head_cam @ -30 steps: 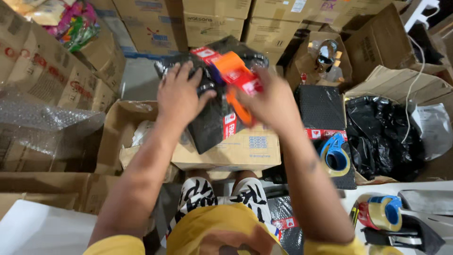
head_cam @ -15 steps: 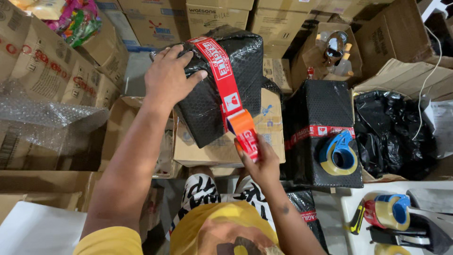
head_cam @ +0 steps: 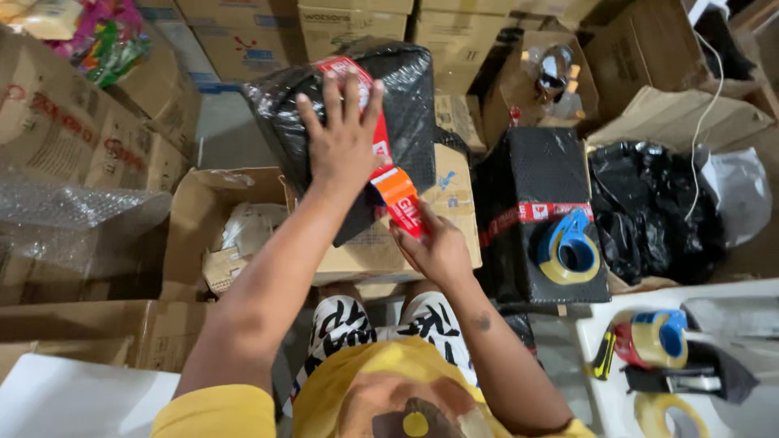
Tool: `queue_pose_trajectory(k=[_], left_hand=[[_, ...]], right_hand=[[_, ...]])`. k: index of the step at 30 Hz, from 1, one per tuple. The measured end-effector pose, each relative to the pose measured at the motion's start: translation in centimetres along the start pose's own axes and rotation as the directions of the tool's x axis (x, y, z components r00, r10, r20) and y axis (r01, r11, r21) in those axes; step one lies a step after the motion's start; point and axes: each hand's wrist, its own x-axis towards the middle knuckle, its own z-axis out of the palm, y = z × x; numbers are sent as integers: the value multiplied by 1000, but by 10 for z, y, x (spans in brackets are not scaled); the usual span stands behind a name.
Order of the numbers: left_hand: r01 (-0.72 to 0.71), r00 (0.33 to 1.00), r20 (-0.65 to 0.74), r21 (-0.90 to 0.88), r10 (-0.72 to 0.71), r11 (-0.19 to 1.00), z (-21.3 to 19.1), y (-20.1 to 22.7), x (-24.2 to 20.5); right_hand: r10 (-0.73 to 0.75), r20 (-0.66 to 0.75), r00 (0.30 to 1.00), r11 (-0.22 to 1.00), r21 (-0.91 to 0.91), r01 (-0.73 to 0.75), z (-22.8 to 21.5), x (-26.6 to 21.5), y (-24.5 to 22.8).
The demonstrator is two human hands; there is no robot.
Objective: The person wraps a black object in bubble wrap, secures it with adhesive tape, and attaches a shipping label before using a utility knife to open and prepare cardboard boxes for shipping in a warehouse environment.
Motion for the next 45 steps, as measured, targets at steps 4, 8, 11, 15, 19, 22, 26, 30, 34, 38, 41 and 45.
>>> queue_pose_trajectory(k=[4,8,11,15,19,22,26,30,34,38,41,45], left_hand=[[-40,996,-75,75,46,996,9,2,-3],[-12,1000,-19,-9,12,1000,4,-6,5],[-27,999,-18,-22,26,999,2,4,9],[-9,1000,28,7,9,1000,2,1,3],[-5,1000,23,30,5,1000,5,-1,1],[40,995,84,63,-45,997,13,-18,23],[41,993,103,101,-52,994,16,-54,53],[163,906,385,58,-173,985,8,-88,88],[308,745,590,111,-312,945,28,-114,76],[605,625,580,62,-522,794,30,-121,16],[639,563,594,127,-574,759,23,-90,-19],[560,641,535,165,-550,812,-5,-79,-23]], right_hand=[[191,72,979,981,-38,-189,0,-22,3],[208,61,976,976,-85,-203,-9,-30,7],[46,87,995,988,-151,-32,-27,-18,-10],[459,331,824,865,-378,-331,-40,27,-54],[286,609,740,758,-616,214,-10,57,-82],[302,720,625,717,-603,349,-11,41,-69],[440,486,756,863,-461,-206,-62,19,-3],[369,-41,928,915,-156,-371,-76,-2,92],[80,-446,892,906,-341,-251,-44,11,187],[220,-391,894,781,-478,-402,-17,45,259],[256,-330,909,752,-523,-402,-6,43,309],[460,-188,868,608,-646,-463,-3,49,334]])
